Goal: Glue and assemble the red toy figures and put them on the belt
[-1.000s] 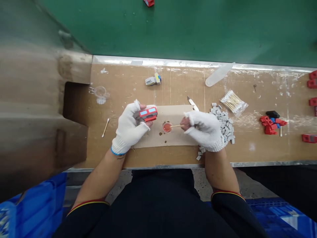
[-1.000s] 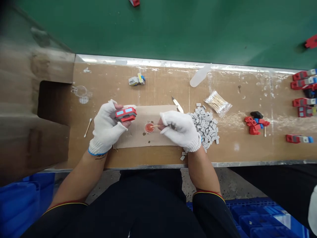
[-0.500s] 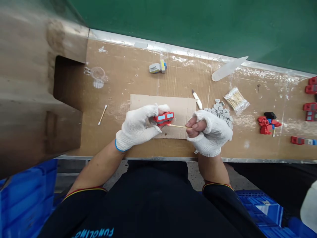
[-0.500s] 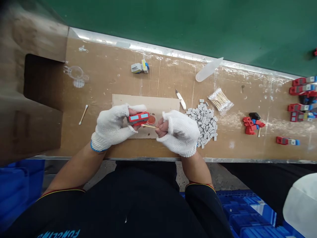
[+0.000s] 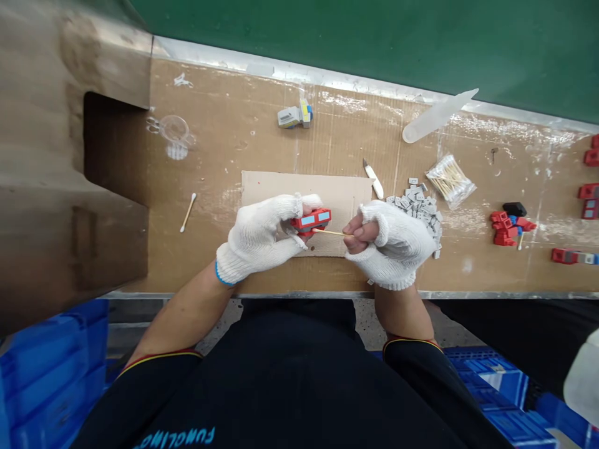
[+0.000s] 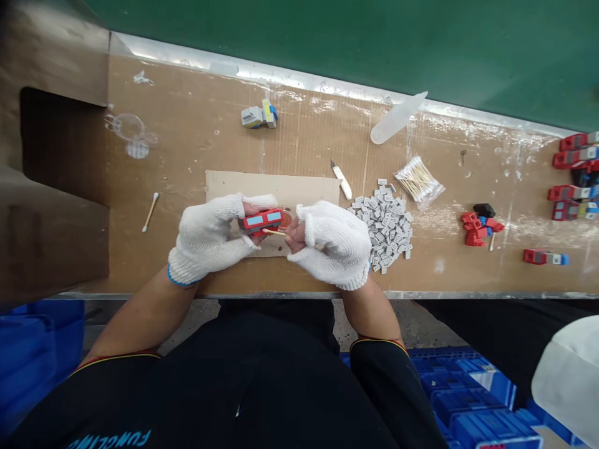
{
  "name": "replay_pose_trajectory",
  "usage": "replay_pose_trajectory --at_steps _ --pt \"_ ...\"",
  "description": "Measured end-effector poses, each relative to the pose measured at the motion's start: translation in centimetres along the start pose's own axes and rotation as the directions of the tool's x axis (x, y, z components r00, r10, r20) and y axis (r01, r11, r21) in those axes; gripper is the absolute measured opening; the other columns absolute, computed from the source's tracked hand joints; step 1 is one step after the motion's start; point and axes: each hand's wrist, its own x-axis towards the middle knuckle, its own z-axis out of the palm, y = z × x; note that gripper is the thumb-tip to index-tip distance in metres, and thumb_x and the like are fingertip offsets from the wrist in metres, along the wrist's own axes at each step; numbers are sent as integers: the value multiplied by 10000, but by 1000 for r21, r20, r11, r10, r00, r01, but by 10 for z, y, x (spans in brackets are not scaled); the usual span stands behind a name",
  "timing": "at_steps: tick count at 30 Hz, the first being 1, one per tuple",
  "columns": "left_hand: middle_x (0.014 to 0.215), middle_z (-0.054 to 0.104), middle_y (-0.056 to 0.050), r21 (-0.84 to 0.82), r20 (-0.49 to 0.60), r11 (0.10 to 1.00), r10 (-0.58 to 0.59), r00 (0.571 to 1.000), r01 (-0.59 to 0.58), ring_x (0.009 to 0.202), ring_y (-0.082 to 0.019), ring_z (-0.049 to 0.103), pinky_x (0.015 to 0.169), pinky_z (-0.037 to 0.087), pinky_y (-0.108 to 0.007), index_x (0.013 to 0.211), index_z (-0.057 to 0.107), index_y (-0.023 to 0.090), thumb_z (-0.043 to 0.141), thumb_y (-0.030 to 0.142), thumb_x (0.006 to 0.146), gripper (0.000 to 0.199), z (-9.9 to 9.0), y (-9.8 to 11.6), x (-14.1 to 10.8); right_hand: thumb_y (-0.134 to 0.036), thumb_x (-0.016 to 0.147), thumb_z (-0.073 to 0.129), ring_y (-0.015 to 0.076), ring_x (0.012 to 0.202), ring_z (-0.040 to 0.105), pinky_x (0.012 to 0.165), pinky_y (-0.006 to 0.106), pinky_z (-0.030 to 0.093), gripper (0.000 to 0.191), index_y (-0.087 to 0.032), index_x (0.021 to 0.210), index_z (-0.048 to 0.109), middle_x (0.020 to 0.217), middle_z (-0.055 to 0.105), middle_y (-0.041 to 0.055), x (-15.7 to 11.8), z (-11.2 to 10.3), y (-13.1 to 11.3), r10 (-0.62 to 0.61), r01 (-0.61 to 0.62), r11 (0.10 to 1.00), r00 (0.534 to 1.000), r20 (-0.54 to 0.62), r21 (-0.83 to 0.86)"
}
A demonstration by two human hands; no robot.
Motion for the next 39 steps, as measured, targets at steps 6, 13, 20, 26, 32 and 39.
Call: replay_pose_trajectory --at_steps 6,13,20,26,32,39 --pt "1224 948 -54 28 -18 1000 1 1000 0 1070 -309 928 1026 798 -424 1145 923 303 935 278 873 274 -3 2 -1 -511 1091 824 166 588 599 648 384 652 458 -280 729 664 704 674 -23 3 7 -1 -54 52 998 996 -76 -32" --pt "1225 951 -46 40 -7 999 9 1000 -9 976 -293 929 936 814 -417 1150 922 299 922 259 901 252 -5 8 2 -550 1058 868 218 686 710 751 429 700 376 -308 795 750 749 735 -5 1 3 2 -124 114 986 989 -81 -119" --pt "1215 936 -45 -57 -42 998 -13 999 10 956 -303 924 1000 828 -481 1194 913 338 1006 305 921 289 -4 6 -2 -533 1067 846 238 740 734 813 451 721 275 -338 883 786 803 749 1 -2 2 12 -159 154 983 987 -39 -98" --pt "1273 932 -34 32 -4 999 38 999 -38 1033 -308 931 1073 816 -505 1306 883 355 930 288 980 336 -5 0 -7 -527 1108 775 212 762 754 821 405 722 360 -292 837 761 780 746 4 0 4 6 -131 128 988 991 -34 -86" --pt "1281 935 -33 118 -43 988 104 994 -98 1006 -302 935 1027 825 -498 1362 889 381 906 274 996 381 -3 -1 -10 -481 1090 837 169 691 715 785 370 701 320 -276 852 777 807 772 -8 2 8 1 -153 149 988 980 -127 -47" --pt "1274 936 -40 89 -39 995 50 998 -46 1057 -346 937 1055 824 -556 1344 896 368 942 292 974 381 -6 0 -10 -505 1078 837 201 730 739 802 402 721 319 -292 850 768 754 748 -8 -2 9 10 -138 125 983 986 -92 -135"
